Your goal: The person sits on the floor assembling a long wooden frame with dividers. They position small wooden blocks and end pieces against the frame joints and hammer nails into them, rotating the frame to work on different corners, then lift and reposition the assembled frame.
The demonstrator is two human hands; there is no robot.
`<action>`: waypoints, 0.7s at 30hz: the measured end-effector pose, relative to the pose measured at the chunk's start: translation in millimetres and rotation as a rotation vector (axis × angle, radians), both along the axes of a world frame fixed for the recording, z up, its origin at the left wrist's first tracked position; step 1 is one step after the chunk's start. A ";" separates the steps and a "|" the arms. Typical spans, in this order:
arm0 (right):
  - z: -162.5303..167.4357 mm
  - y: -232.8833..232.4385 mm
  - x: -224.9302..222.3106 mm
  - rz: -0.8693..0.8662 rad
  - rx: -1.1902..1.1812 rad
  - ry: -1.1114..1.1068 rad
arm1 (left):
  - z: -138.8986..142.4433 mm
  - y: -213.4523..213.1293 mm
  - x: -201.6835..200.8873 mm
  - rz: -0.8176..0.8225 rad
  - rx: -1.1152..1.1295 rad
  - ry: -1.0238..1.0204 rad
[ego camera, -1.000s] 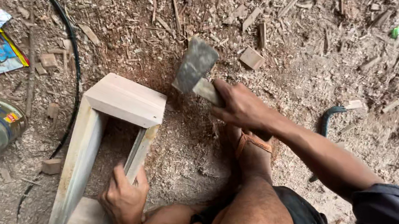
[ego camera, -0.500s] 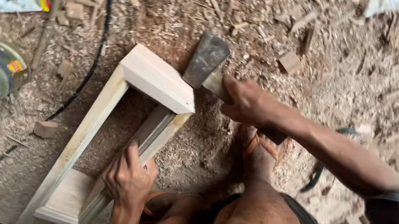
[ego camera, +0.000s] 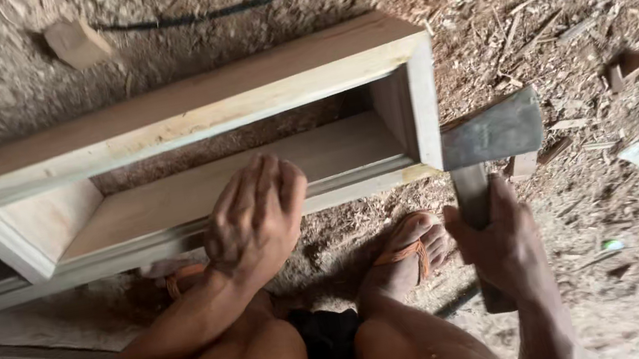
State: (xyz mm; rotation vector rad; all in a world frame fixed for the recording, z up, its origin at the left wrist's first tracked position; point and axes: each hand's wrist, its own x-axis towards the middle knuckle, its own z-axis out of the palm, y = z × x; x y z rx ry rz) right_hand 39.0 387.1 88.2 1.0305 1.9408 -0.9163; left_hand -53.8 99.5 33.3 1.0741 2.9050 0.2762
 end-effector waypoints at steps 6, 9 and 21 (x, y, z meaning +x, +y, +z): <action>-8.2 -4.1 10.8 -0.019 -0.011 0.082 | 9.1 -4.3 -5.4 0.025 -0.012 0.054; -32.4 -7.1 14.4 0.043 -0.004 0.043 | 15.0 -7.3 -15.4 -0.038 0.011 -0.090; -97.9 -70.8 31.4 -0.147 0.121 0.181 | 37.4 -31.5 -69.9 0.011 1.003 -0.547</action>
